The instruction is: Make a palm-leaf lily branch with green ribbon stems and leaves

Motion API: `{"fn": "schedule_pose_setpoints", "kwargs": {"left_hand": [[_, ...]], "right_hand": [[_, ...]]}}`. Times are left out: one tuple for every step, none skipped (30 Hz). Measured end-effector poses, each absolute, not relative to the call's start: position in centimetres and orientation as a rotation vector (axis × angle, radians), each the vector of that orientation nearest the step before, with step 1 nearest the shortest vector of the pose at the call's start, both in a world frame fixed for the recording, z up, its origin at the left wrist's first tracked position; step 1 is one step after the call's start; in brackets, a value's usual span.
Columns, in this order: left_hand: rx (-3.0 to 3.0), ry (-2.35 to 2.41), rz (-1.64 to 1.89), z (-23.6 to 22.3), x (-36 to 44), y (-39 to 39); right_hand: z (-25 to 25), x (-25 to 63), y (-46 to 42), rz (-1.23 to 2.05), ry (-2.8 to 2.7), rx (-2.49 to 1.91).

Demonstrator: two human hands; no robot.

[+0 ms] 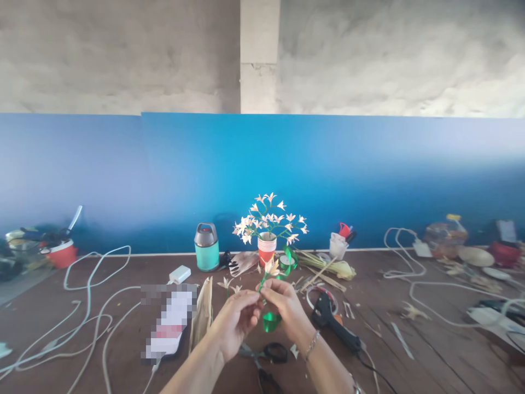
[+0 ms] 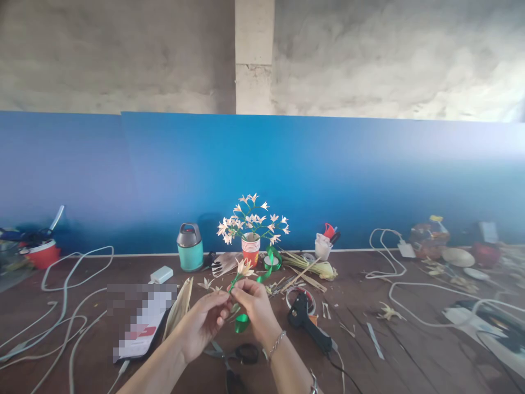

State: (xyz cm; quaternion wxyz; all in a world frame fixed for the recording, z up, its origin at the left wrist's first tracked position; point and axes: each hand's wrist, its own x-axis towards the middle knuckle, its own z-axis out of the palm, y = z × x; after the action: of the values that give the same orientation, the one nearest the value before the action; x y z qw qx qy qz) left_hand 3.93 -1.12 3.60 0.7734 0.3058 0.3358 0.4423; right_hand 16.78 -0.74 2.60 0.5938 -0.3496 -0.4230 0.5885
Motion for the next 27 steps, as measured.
{"fn": "schedule_pose_setpoints", "kwargs": {"left_hand": [[0.775, 0.789, 0.999, 3.5, 3.8, -1.0], [0.886, 0.856, 1.045, 3.4, 3.7, -0.9], [0.987, 0.926, 1.087, 3.3, 3.5, -0.8], [1.071, 0.991, 1.123, 3.3, 3.4, -0.7], [1.136, 1.042, 1.147, 3.3, 3.4, -0.6], [1.18, 1.076, 1.154, 3.2, 3.3, -0.5], [1.2, 1.095, 1.148, 3.2, 3.3, -0.4], [1.198, 1.105, 1.133, 3.1, 3.2, -0.3], [1.183, 1.108, 1.117, 3.0, 3.1, -0.2], [1.163, 1.109, 1.101, 2.9, 3.0, -0.1], [1.149, 1.108, 1.087, 2.8, 2.9, 0.0], [1.144, 1.104, 1.075, 2.7, 2.8, 0.1], [1.145, 1.098, 1.065, 2.5, 2.7, 0.1], [1.148, 1.096, 1.058, 2.4, 2.7, 0.2], [1.149, 1.096, 1.059, 2.2, 2.6, 0.2], [1.145, 1.103, 1.069, 2.1, 2.7, 0.2], [1.141, 1.111, 1.086, 1.9, 2.7, 0.2], [1.137, 1.118, 1.105, 1.8, 2.8, 0.2], [1.138, 1.126, 1.124, 1.6, 2.8, 0.2], [1.14, 1.134, 1.138, 1.4, 2.8, 0.2], [1.139, 1.137, 1.138, 1.2, 2.8, 0.3], [1.13, 1.134, 1.126, 1.1, 2.7, 0.3], [1.117, 1.125, 1.103, 0.9, 2.6, 0.4], [1.101, 1.113, 1.077, 0.8, 2.4, 0.5], [1.085, 1.099, 1.051, 0.6, 2.3, 0.5], [1.074, 1.084, 1.029, 0.5, 2.1, 0.6], [1.066, 1.074, 1.014, 0.4, 2.0, 0.6]], "right_hand": [[2.5, 16.7, -0.6, 1.324, -1.017, -0.853], [2.3, 16.6, -0.5, 1.287, -1.052, -0.892], [2.1, 16.4, -0.4, 1.261, -1.08, -0.923], [1.9, 16.3, -0.4, 1.246, -1.1, -0.946], [1.7, 16.2, -0.4, 1.244, -1.11, -0.958], [1.6, 16.1, -0.4, 1.243, -1.126, -0.965], [1.5, 16.0, -0.4, 1.236, -1.153, -0.974], [1.3, 15.8, -0.5, 1.226, -1.186, -0.985], [1.2, 15.8, -0.5, 1.215, -1.221, -1.0], [1.1, 15.7, -0.5, 1.205, -1.254, -1.019], [1.0, 15.6, -0.5, 1.196, -1.279, -1.042], [0.9, 15.6, -0.5, 1.19, -1.292, -1.068], [0.7, 15.6, -0.5, 1.191, -1.294, -1.094], [0.6, 15.6, -0.4, 1.19, -1.296, -1.122], [0.5, 15.6, -0.4, 1.19, -1.298, -1.149], [0.5, 15.6, -0.3, 1.187, -1.299, -1.175], [0.4, 15.6, -0.3, 1.182, -1.299, -1.204], [0.4, 15.6, -0.2, 1.175, -1.297, -1.233], [0.5, 15.6, -0.2, 1.168, -1.293, -1.262], [0.5, 15.6, -0.2, 1.162, -1.289, -1.289], [0.6, 15.7, -0.2, 1.161, -1.287, -1.31], [0.7, 15.7, -0.2, 1.165, -1.288, -1.325], [0.7, 15.7, -0.2, 1.175, -1.29, -1.334], [0.7, 15.7, -0.2, 1.189, -1.294, -1.34], [0.6, 15.8, -0.2, 1.207, -1.297, -1.343], [0.6, 15.8, -0.1, 1.229, -1.299, -1.346], [0.5, 15.9, -0.1, 1.253, -1.301, -1.347]]}}
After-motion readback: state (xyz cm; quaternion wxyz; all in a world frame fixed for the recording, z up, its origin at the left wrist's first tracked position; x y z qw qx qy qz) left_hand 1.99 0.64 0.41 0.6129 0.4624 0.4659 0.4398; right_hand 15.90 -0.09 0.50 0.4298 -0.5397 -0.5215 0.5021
